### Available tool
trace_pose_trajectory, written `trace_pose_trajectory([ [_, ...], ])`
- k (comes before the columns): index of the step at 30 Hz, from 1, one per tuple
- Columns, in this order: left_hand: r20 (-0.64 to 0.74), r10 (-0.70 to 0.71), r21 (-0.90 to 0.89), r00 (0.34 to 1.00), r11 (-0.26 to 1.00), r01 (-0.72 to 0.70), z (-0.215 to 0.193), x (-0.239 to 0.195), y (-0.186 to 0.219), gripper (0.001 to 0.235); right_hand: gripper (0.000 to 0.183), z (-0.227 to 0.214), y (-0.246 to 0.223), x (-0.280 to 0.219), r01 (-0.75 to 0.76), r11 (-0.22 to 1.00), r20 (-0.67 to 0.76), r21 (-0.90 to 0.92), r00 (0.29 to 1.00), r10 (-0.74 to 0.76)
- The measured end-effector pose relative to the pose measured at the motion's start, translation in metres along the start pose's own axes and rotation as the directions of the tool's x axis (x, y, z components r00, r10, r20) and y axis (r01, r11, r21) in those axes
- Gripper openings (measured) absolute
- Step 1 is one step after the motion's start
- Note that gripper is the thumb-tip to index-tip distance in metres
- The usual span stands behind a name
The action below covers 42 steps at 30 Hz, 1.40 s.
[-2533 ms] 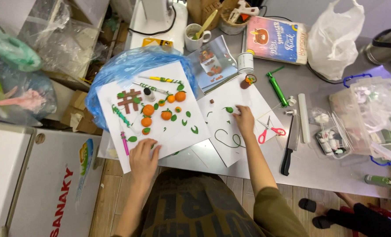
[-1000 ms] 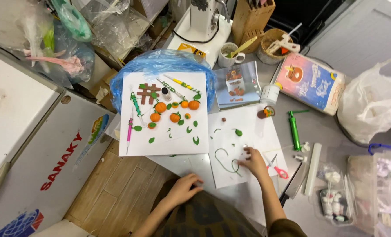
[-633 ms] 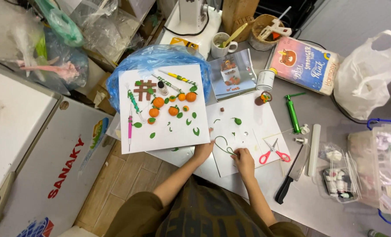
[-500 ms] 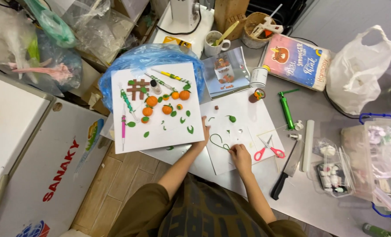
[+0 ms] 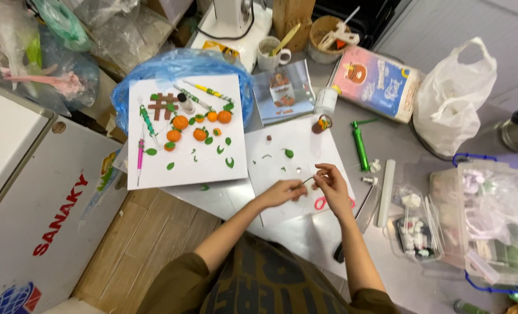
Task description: Modeling small orange and leaf shapes from fondant to decorate a miniature basket.
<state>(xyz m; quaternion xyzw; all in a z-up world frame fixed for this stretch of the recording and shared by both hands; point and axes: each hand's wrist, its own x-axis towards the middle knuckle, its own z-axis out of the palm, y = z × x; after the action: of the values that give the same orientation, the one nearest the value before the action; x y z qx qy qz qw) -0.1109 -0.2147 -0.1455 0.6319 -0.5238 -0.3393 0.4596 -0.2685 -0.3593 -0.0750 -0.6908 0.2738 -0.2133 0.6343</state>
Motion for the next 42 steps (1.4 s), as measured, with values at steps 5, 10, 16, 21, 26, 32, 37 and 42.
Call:
trace_pose_trajectory([
  [5,0.246,-0.19,-0.527,0.95,0.796,0.296,-0.015,-0.034,0.021,0.034,0.029,-0.041,-0.06,-0.013,-0.04,0.999,0.093,-0.002,0.995,0.04],
  [10,0.26,-0.235,-0.567,0.937,0.748,0.345,-0.064,-0.057,0.068,0.039,0.029,-0.06,-0.072,-0.018,-0.02,0.998,0.111,-0.053,0.993,0.026],
  [16,0.108,-0.371,-0.609,0.922,0.708,0.357,-0.064,-0.068,0.056,0.054,0.032,-0.066,-0.053,-0.025,-0.054,0.995,0.137,-0.082,0.988,0.065],
  [21,-0.014,-0.22,-0.9,0.975,0.427,0.083,-0.071,-0.058,0.077,0.039,0.023,-0.038,-0.042,-0.048,-0.123,0.951,0.238,-0.285,0.952,0.194],
  [26,-0.139,-0.279,-0.931,0.95,0.363,-0.029,-0.089,-0.045,0.124,0.043,0.021,-0.004,-0.077,-0.073,-0.023,0.921,0.32,-0.389,0.934,0.158],
  [32,-0.223,-0.241,-0.777,0.945,0.629,-0.023,-0.076,-0.043,0.084,0.042,0.02,0.004,-0.12,-0.09,0.239,0.843,0.344,-0.481,0.937,-0.069],
  [37,-0.306,-0.323,-0.776,0.895,0.63,-0.038,-0.071,-0.043,0.072,0.032,0.018,0.01,-0.156,-0.098,0.269,0.795,0.338,-0.543,0.937,-0.086],
  [42,-0.288,-0.312,-0.74,0.906,0.673,-0.003,-0.064,-0.049,0.085,0.026,0.017,0.014,-0.169,-0.102,0.367,0.784,0.386,-0.5,0.905,-0.178],
])
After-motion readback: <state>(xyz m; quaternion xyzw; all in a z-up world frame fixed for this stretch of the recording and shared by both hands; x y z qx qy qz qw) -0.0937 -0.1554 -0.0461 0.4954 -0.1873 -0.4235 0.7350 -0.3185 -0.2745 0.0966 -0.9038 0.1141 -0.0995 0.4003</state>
